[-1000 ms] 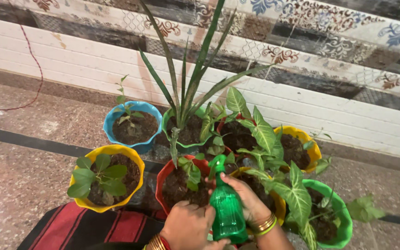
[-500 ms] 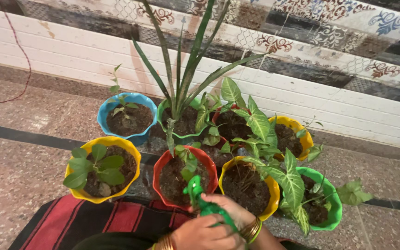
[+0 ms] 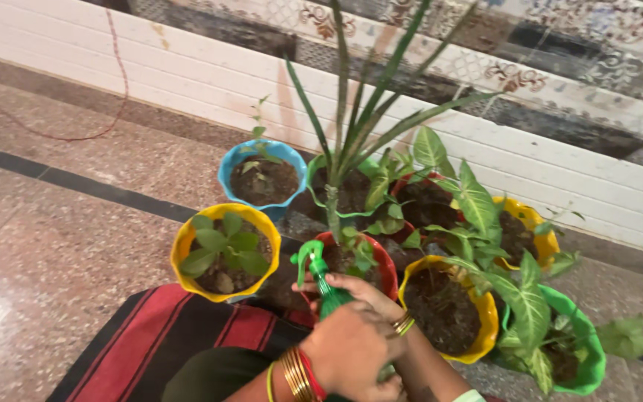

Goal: The person uses a green spray bottle to water several potted plants arranged on the floor. They systematically move the spray bottle from one pot to the next, misting the soil and leaves of each plant.

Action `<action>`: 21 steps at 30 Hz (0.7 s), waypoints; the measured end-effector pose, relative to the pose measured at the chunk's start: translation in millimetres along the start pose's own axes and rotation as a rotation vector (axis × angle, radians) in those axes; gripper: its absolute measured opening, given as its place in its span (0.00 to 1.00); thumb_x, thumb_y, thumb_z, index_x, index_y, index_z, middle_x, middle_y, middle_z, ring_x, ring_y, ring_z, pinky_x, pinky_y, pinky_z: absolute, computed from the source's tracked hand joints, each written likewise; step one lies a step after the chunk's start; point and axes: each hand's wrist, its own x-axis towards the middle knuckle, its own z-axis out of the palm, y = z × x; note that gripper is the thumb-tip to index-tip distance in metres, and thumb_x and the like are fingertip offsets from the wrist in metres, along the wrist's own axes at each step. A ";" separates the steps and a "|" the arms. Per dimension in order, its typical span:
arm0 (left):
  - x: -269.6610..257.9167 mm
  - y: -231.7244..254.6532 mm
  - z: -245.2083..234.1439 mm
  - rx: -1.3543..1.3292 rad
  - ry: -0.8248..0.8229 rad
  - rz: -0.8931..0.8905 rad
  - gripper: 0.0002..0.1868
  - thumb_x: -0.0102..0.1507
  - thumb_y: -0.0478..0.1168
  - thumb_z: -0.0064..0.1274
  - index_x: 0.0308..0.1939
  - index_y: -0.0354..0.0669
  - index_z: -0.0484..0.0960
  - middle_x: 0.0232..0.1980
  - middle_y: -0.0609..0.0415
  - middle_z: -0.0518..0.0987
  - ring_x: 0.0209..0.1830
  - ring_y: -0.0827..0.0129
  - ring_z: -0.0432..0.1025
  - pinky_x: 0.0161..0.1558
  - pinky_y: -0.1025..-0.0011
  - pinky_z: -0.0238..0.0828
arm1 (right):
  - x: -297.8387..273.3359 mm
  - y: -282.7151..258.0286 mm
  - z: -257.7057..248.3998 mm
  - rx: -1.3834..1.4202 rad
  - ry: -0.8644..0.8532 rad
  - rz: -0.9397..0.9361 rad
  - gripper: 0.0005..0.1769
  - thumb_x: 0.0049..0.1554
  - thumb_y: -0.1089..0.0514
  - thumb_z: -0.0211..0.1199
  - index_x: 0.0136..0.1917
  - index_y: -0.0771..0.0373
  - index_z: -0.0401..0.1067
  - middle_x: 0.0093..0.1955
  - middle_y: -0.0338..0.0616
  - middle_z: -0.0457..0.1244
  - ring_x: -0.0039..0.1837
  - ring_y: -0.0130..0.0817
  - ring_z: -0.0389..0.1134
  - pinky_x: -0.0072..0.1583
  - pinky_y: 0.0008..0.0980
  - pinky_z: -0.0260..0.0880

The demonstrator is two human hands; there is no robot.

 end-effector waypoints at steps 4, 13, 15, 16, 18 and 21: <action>-13.1 -14.3 -17.6 0.118 -0.171 -0.148 0.26 0.58 0.61 0.55 0.25 0.41 0.81 0.25 0.45 0.78 0.28 0.49 0.74 0.41 0.55 0.70 | 38.0 2.5 12.3 0.058 0.153 0.191 0.26 0.64 0.43 0.63 0.68 0.60 0.70 0.50 0.47 0.69 0.49 0.39 0.73 0.51 0.42 0.78; -13.1 -24.7 10.7 0.356 -0.270 -0.136 0.18 0.60 0.52 0.55 0.23 0.43 0.83 0.25 0.48 0.80 0.26 0.55 0.76 0.40 0.52 0.71 | 81.4 18.4 -2.7 0.093 0.399 0.340 0.27 0.60 0.40 0.68 0.57 0.65 0.71 0.41 0.52 0.70 0.39 0.48 0.76 0.42 0.46 0.79; -12.2 -27.8 18.2 0.332 -0.211 -0.104 0.17 0.60 0.50 0.55 0.24 0.42 0.83 0.26 0.49 0.80 0.27 0.56 0.76 0.40 0.54 0.71 | 93.6 20.3 -11.7 0.070 0.280 0.273 0.23 0.56 0.43 0.65 0.58 0.58 0.70 0.42 0.49 0.69 0.40 0.48 0.75 0.43 0.47 0.79; -12.9 -29.1 21.1 0.300 -0.170 -0.090 0.16 0.61 0.49 0.54 0.25 0.42 0.83 0.26 0.49 0.80 0.27 0.57 0.76 0.39 0.54 0.71 | 99.2 21.5 -14.9 -0.002 0.170 0.180 0.23 0.59 0.47 0.65 0.62 0.61 0.68 0.48 0.48 0.69 0.44 0.44 0.75 0.46 0.44 0.79; -13.7 -30.4 26.5 0.269 -0.093 -0.066 0.14 0.61 0.47 0.54 0.26 0.42 0.83 0.27 0.50 0.80 0.28 0.59 0.77 0.39 0.56 0.70 | 108.4 23.8 -16.9 -0.141 -0.054 -0.004 0.25 0.64 0.54 0.63 0.70 0.66 0.66 0.58 0.45 0.70 0.52 0.34 0.73 0.52 0.38 0.78; -15.7 -35.5 30.2 0.245 0.003 -0.063 0.12 0.61 0.45 0.53 0.29 0.42 0.82 0.28 0.51 0.81 0.29 0.62 0.77 0.39 0.58 0.70 | 111.2 21.1 -10.6 -0.121 -0.099 0.042 0.23 0.66 0.57 0.60 0.72 0.66 0.65 0.62 0.47 0.69 0.53 0.33 0.72 0.53 0.33 0.77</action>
